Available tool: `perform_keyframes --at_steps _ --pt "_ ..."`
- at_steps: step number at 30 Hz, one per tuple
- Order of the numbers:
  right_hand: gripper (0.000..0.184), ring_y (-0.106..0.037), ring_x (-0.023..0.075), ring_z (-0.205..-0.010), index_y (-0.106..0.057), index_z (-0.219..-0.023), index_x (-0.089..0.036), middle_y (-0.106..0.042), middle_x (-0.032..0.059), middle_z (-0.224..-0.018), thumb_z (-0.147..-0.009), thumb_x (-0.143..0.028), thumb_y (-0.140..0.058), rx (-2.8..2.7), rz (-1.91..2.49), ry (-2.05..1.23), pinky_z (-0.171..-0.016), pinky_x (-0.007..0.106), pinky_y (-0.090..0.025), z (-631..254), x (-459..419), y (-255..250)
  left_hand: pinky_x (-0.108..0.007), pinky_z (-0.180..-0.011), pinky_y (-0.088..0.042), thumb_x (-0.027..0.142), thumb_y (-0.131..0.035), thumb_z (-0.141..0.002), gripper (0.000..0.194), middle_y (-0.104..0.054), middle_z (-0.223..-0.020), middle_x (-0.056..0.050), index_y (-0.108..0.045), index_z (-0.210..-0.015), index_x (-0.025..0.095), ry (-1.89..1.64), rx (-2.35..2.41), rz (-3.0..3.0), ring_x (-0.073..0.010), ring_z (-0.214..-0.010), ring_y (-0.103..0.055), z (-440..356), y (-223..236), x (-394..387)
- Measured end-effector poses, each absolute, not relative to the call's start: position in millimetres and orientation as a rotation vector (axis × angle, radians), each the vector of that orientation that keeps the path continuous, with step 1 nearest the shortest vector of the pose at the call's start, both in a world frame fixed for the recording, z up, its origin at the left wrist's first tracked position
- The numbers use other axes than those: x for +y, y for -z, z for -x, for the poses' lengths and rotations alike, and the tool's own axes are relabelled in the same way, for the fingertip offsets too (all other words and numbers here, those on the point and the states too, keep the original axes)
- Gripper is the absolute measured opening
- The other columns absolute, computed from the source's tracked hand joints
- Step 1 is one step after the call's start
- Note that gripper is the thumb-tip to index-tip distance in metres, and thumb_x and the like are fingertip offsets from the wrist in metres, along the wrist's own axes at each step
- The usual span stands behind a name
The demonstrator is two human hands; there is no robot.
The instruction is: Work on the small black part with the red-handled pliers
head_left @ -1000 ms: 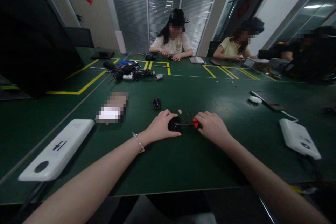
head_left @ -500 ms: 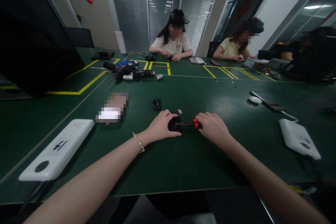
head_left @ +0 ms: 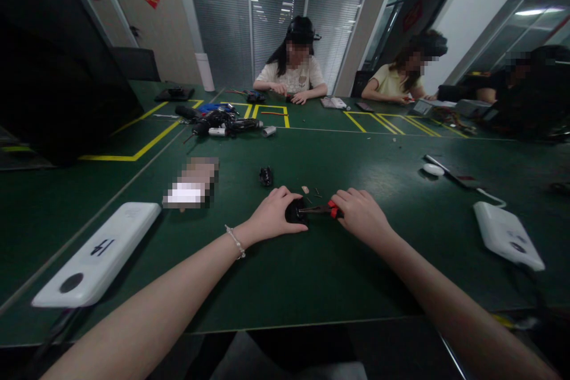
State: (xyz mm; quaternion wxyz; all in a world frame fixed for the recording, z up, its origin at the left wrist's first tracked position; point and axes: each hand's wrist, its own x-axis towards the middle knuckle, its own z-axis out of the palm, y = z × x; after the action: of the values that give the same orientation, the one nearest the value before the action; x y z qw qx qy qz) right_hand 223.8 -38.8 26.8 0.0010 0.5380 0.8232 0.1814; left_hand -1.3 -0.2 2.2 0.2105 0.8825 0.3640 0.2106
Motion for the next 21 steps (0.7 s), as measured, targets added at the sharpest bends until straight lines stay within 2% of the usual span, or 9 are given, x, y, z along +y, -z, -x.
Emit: perform_keyframes --at_steps 21 --pt "0.025 -0.050 0.0207 -0.082 -0.058 -0.091 -0.018 -0.060 0.0058 -0.091 -0.066 -0.017 -0.058 2.596 -1.720 -0.475 -0.071 0.034 -0.037 -223.8 -38.8 -26.3 -0.038 -0.076 -0.043 0.055 -0.062 -0.064 0.064 -0.046 -0.102 -0.005 -0.045 -0.117 0.024 -0.556 1.026 -2.440 -0.0244 -0.093 -0.046 1.2 -5.4 -1.4"
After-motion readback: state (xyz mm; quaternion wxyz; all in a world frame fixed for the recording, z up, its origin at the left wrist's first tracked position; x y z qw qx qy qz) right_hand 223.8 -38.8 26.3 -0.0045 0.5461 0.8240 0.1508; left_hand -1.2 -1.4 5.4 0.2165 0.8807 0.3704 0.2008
